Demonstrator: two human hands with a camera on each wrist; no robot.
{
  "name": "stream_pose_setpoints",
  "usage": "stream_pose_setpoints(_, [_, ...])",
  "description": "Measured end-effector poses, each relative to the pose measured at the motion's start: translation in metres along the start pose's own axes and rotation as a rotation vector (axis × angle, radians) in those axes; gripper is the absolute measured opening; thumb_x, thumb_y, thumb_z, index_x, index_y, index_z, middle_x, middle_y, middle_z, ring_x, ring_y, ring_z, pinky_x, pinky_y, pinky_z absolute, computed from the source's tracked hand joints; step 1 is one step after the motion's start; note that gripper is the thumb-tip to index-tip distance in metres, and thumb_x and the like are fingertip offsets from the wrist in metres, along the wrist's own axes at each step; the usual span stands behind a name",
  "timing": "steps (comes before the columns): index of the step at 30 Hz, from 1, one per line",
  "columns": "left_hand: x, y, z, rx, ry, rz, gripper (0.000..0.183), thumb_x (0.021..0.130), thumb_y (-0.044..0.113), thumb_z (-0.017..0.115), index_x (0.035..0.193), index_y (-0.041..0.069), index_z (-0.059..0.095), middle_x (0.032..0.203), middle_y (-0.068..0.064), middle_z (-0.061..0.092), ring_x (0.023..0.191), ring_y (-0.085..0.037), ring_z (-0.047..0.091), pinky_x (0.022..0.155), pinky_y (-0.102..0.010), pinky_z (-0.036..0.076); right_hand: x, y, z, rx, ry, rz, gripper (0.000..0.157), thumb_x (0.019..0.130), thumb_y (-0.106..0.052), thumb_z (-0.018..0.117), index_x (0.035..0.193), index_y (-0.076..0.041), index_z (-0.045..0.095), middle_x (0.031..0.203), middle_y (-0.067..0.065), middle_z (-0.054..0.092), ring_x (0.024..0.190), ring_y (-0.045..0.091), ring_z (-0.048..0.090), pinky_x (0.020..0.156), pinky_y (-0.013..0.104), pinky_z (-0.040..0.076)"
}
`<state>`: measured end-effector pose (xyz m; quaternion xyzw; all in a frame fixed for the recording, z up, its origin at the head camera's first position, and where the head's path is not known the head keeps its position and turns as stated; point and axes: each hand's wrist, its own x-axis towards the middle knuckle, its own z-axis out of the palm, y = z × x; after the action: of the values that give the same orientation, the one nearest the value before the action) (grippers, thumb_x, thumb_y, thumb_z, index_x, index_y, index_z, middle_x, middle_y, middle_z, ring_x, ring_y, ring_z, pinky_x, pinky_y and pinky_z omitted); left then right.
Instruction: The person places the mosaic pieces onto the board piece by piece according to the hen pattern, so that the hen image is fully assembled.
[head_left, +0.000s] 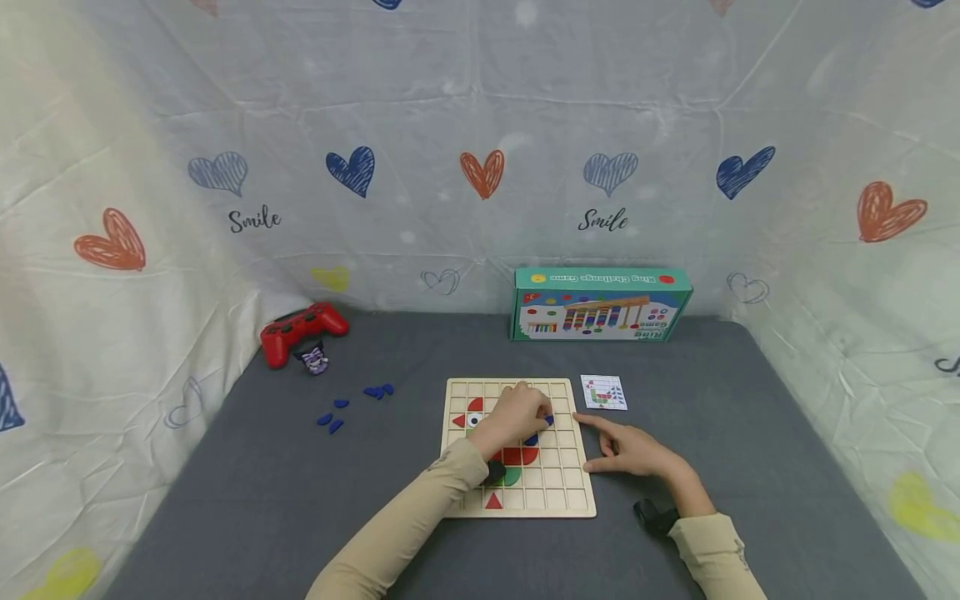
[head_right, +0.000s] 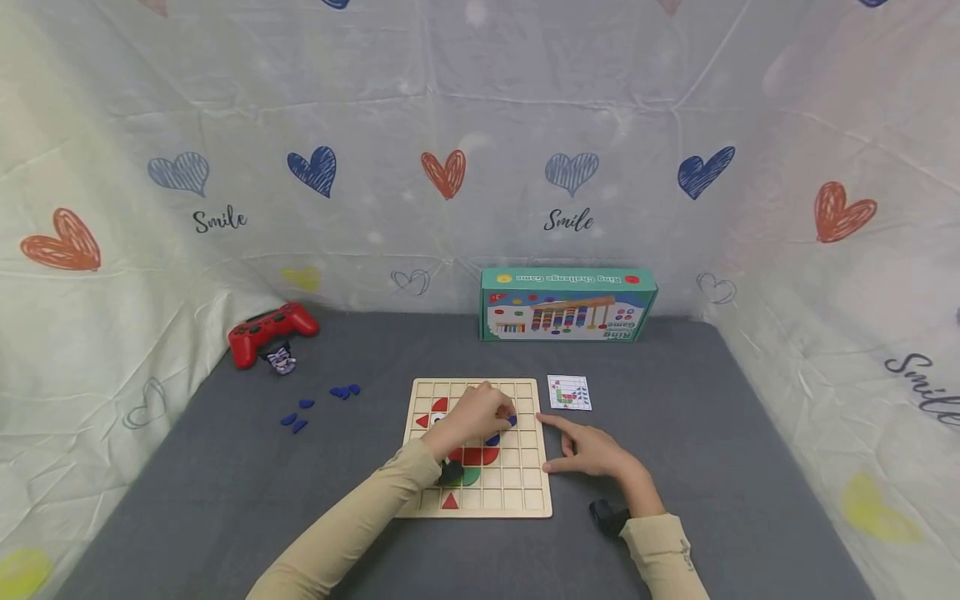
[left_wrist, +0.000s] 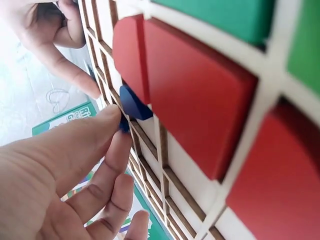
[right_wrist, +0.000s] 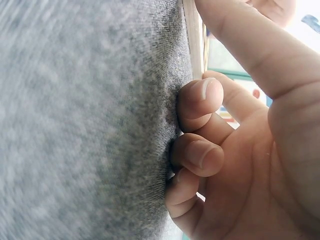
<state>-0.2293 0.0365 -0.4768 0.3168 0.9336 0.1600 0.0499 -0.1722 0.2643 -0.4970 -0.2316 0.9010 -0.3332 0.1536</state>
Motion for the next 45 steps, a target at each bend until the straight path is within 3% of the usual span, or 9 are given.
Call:
stream_pose_setpoints(7, [-0.002, -0.002, -0.002, -0.048, -0.048, 0.007, 0.014, 0.082, 0.023, 0.071, 0.095, 0.019, 0.073, 0.07, 0.009, 0.058, 0.073, -0.01, 0.045, 0.064, -0.026, 0.034, 0.0, 0.0, -0.001, -0.004, 0.005, -0.006, 0.077, 0.078, -0.04, 0.071, 0.142, -0.013, 0.037, 0.06, -0.006, 0.042, 0.048, 0.002, 0.034, 0.047, 0.02, 0.03])
stream_pose_setpoints(11, [-0.004, -0.004, -0.002, -0.051, -0.056, 0.013, 0.018, 0.082, 0.024, 0.071, 0.099, 0.021, 0.073, 0.077, 0.011, 0.061, 0.075, -0.007, 0.045, 0.066, -0.025, 0.035, -0.001, -0.001, 0.0, -0.006, 0.006, -0.002, 0.077, 0.078, -0.041, 0.071, 0.141, -0.013, 0.038, 0.06, -0.006, 0.043, 0.048, 0.002, 0.034, 0.047, 0.02, 0.03])
stream_pose_setpoints(17, [-0.009, -0.008, -0.004, -0.073, 0.0, 0.04, 0.02, 0.082, 0.017, 0.067, 0.101, 0.021, 0.073, 0.087, 0.008, 0.067, 0.077, -0.007, 0.053, 0.065, -0.023, 0.041, 0.0, -0.001, 0.001, -0.009, -0.002, 0.001, 0.076, 0.078, -0.041, 0.071, 0.142, -0.015, 0.038, 0.061, -0.006, 0.044, 0.048, 0.003, 0.035, 0.047, 0.021, 0.031])
stream_pose_setpoints(28, [-0.026, -0.017, -0.012, -0.18, 0.013, -0.044, 0.018, 0.086, 0.02, 0.065, 0.103, 0.021, 0.071, 0.09, 0.007, 0.065, 0.091, -0.013, 0.05, 0.077, -0.032, 0.038, 0.0, -0.002, 0.0, -0.009, -0.002, 0.013, 0.076, 0.078, -0.04, 0.071, 0.141, -0.014, 0.038, 0.061, -0.006, 0.043, 0.048, 0.003, 0.035, 0.048, 0.02, 0.03])
stream_pose_setpoints(35, [-0.039, -0.029, -0.016, -0.14, 0.085, -0.036, 0.018, 0.085, 0.022, 0.068, 0.103, 0.021, 0.071, 0.088, 0.007, 0.066, 0.096, -0.017, 0.053, 0.077, -0.036, 0.041, 0.0, -0.002, 0.0, -0.007, 0.004, 0.016, 0.076, 0.078, -0.04, 0.072, 0.142, -0.014, 0.038, 0.061, -0.005, 0.044, 0.049, 0.003, 0.035, 0.048, 0.02, 0.03])
stream_pose_setpoints(45, [-0.059, -0.054, -0.025, -0.197, 0.157, -0.057, 0.018, 0.083, 0.019, 0.069, 0.101, 0.016, 0.071, 0.091, 0.001, 0.066, 0.089, -0.019, 0.052, 0.075, -0.037, 0.041, 0.0, 0.0, 0.001, -0.011, 0.005, -0.002, 0.077, 0.078, -0.041, 0.071, 0.142, -0.013, 0.038, 0.062, -0.006, 0.044, 0.049, 0.002, 0.035, 0.048, 0.02, 0.03])
